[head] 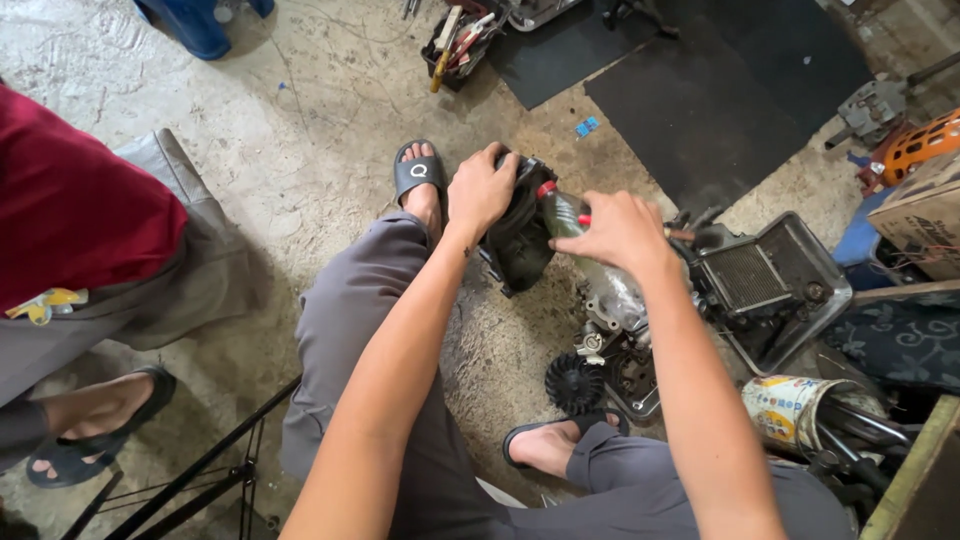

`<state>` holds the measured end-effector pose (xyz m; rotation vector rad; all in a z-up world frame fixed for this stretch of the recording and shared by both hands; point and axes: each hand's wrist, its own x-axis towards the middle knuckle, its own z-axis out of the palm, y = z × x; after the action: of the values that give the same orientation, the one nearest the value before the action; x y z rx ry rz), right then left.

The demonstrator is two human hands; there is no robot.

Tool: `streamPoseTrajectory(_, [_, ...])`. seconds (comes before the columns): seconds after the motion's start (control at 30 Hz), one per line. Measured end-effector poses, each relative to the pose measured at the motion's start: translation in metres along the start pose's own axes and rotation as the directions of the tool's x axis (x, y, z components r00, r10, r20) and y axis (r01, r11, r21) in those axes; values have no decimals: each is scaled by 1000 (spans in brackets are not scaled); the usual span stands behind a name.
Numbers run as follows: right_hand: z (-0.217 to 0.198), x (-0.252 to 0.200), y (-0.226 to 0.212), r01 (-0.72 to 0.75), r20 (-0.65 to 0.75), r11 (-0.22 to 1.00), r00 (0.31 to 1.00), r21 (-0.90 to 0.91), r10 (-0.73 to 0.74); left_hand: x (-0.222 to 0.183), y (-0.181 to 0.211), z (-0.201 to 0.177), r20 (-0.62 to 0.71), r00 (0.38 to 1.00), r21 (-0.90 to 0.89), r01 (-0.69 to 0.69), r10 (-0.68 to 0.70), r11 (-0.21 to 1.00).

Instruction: Cleaning a motorcycle engine casing using a brush and cleaning fluid on a workshop floor.

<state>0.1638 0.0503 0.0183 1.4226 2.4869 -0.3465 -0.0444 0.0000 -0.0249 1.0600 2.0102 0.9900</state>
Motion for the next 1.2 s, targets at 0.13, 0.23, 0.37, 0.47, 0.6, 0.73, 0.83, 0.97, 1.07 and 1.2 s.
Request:
streamPoseTrajectory(0.13, [25, -18, 10, -44, 73, 987, 997, 155, 33, 0, 4, 4, -4, 1000, 12, 0, 0, 1000])
streamPoseTrajectory(0.23, [67, -37, 33, -53, -158, 883, 977, 467, 142, 1, 7, 8, -12, 1000, 24, -9, 9, 1000])
streamPoseTrajectory(0.37, [141, -51, 60, -96, -229, 702, 907, 705, 353, -4, 17, 9, -11, 1000, 38, -26, 27, 999])
streamPoseTrajectory(0.47, [171, -68, 55, -262, -209, 707, 838, 657, 504, -1, 20, 16, 4, 999, 72, -40, 40, 997])
streamPoseTrajectory(0.6, [206, -75, 45, -362, -90, 588, 794, 723, 601, -8, 30, 22, 7, 998, 91, -63, 62, 994])
streamPoseTrajectory(0.73, [269, -73, 55, -368, -106, 592, 782, 717, 614, -17, 40, 24, 17, 996, 106, -86, 85, 991])
streamPoseTrajectory(0.83, [299, -69, 60, -299, -234, 666, 774, 683, 588, -12, 38, 28, 42, 994, 120, -107, 102, 987])
streamPoseTrajectory(0.97, [299, -67, 64, -288, -252, 673, 771, 681, 585, -11, 33, 26, 37, 993, 108, -114, 110, 988])
streamPoseTrajectory(1.07, [290, -68, 66, -174, -377, 722, 758, 670, 532, -7, 28, 23, 26, 994, 92, -108, 106, 990])
streamPoseTrajectory(1.2, [273, -69, 69, -110, -473, 737, 702, 667, 533, -6, 25, 17, 12, 998, 96, -67, 66, 993])
